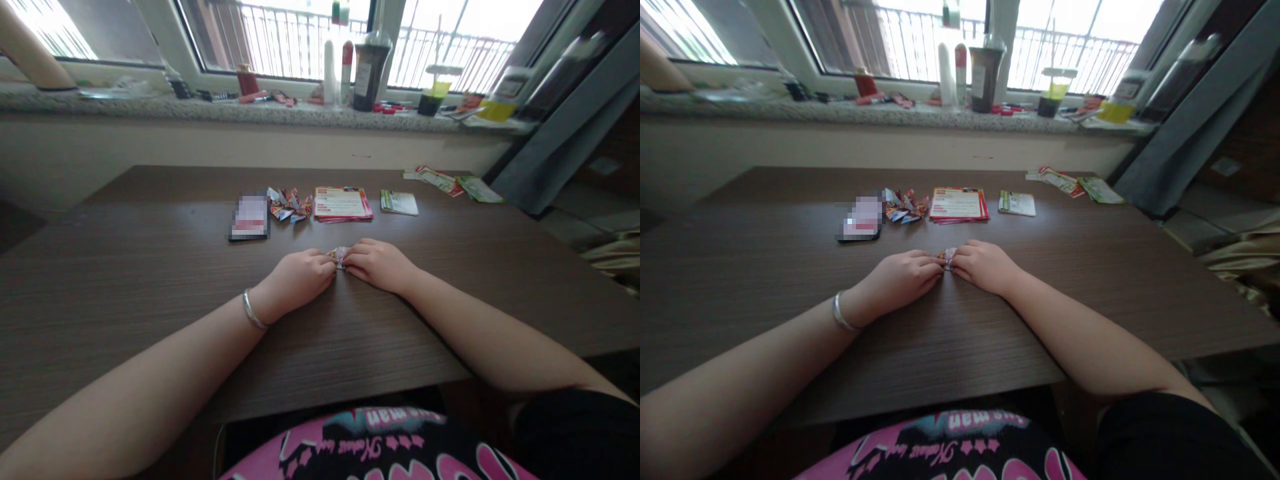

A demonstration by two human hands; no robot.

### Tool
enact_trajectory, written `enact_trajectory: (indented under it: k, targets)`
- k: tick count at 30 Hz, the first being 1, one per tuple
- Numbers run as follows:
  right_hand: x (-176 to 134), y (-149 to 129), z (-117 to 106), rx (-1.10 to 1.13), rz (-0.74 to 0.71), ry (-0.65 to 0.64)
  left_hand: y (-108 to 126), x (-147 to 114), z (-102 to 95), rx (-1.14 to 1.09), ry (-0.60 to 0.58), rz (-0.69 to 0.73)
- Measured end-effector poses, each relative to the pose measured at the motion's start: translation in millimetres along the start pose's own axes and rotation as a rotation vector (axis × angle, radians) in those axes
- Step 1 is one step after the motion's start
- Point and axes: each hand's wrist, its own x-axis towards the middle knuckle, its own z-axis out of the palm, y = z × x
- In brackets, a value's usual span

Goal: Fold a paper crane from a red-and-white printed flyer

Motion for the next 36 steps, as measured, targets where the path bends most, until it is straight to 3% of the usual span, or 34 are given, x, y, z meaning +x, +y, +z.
enact_trajectory:
  k: [13, 36]
  targets:
    - [2, -7, -4, -0.002, 0.111, -0.048, -3, 0, 3.3, -0.037, 0.018, -0.028]
    - [4, 2, 5, 0.409, 0.292, 0.054, -12, -1, 2.0, -0.001, 0.027, 0.167]
